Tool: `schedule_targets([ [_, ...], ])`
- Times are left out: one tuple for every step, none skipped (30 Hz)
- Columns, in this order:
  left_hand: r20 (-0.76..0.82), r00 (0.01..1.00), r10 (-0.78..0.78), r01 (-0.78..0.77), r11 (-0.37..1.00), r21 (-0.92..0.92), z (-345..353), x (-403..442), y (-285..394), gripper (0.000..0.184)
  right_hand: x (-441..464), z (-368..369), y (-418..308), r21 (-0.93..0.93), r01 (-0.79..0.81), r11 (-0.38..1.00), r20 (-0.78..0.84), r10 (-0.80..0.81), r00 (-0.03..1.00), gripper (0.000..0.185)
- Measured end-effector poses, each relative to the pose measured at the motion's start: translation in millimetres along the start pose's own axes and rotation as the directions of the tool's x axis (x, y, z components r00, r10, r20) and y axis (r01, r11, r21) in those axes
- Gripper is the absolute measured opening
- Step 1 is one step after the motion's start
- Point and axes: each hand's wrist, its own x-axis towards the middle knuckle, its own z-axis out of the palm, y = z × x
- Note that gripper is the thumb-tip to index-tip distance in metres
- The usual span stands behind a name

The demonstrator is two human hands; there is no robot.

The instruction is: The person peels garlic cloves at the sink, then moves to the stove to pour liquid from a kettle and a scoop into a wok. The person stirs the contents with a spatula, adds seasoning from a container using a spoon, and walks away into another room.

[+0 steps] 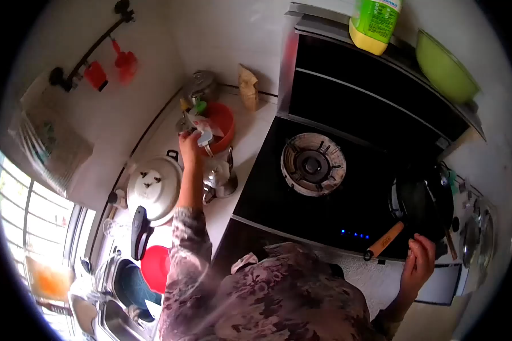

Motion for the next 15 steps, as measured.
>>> schedule_targets([
  [0.023, 1.000, -0.008, 0.008, 1.000, -0.001, -3, 32, -17, 0.036, -2, 2, -8, -0.058, 0.002, 0.998, -0.002, -0.002, 1.000, 0.016],
  [-0.228, 0.973, -0.034, 0.076, 0.981, 0.180, 1, 57, -30, 0.039, -7, 2, -15, -0.075, -0.015, 0.997, -0.010, 0.015, 1.000, 0.016],
  [-0.461, 0.887, -0.006, 0.179, 0.926, 0.332, 9, 73, -38, 0.042, -15, 0, -21, -0.114, -0.112, 0.987, -0.012, 0.112, 0.994, 0.015],
  [-0.406, 0.906, -0.122, 0.218, 0.956, 0.198, 23, 67, -25, 0.043, -22, -2, -27, -0.152, -0.209, 0.966, -0.019, 0.208, 0.978, 0.014],
  [-0.333, 0.914, -0.230, 0.266, 0.962, 0.067, 36, 60, -11, 0.044, -29, -6, -28, -0.167, -0.225, 0.960, -0.036, 0.222, 0.974, 0.014],
  [-0.230, 0.948, -0.220, 0.237, 0.970, 0.048, 27, 95, -39, 0.039, -37, -12, -28, -0.205, -0.234, 0.950, -0.044, 0.230, 0.972, 0.014],
  [-0.207, 0.952, -0.226, 0.242, 0.969, 0.052, 33, 104, -42, 0.039, -35, -17, -38, -0.242, -0.245, 0.939, -0.049, 0.240, 0.970, 0.016],
  [-0.008, 0.982, -0.187, 0.187, 0.982, 0.023, 39, 111, -46, 0.038, -35, -18, -56, -0.144, -0.408, 0.902, -0.111, 0.395, 0.912, 0.018],
  [0.182, 0.974, -0.138, 0.144, 0.989, -0.019, 43, 116, -50, 0.037, -36, -19, -59, -0.154, -0.417, 0.896, -0.117, 0.403, 0.908, 0.018],
  [0.306, 0.941, -0.143, 0.090, 0.980, 0.180, 52, 121, -39, 0.037, -36, -20, -62, -0.179, -0.396, 0.901, -0.146, 0.373, 0.916, 0.018],
  [0.301, 0.942, -0.151, 0.100, 0.979, 0.178, 58, 118, -28, 0.037, -37, -23, -60, -0.193, -0.365, 0.911, -0.167, 0.337, 0.927, 0.018],
  [0.214, 0.966, -0.145, 0.110, 0.980, 0.167, 65, 112, -19, 0.036, -39, -20, -57, -0.194, -0.402, 0.895, -0.178, 0.371, 0.911, 0.018],
  [0.123, 0.983, -0.136, 0.116, 0.981, 0.157, 68, 112, -16, 0.036, -35, -16, -58, -0.197, -0.394, 0.898, -0.170, 0.364, 0.916, 0.018],
  [0.093, 0.986, -0.140, 0.122, 0.977, 0.174, 63, 117, -16, 0.033, -31, -10, -62, -0.188, -0.409, 0.893, -0.165, 0.382, 0.910, 0.018],
  [0.080, 0.986, -0.143, 0.127, 0.976, 0.177, 57, 118, -20, 0.033, -27, -6, -64, -0.179, -0.425, 0.888, -0.157, 0.400, 0.903, 0.018],
])
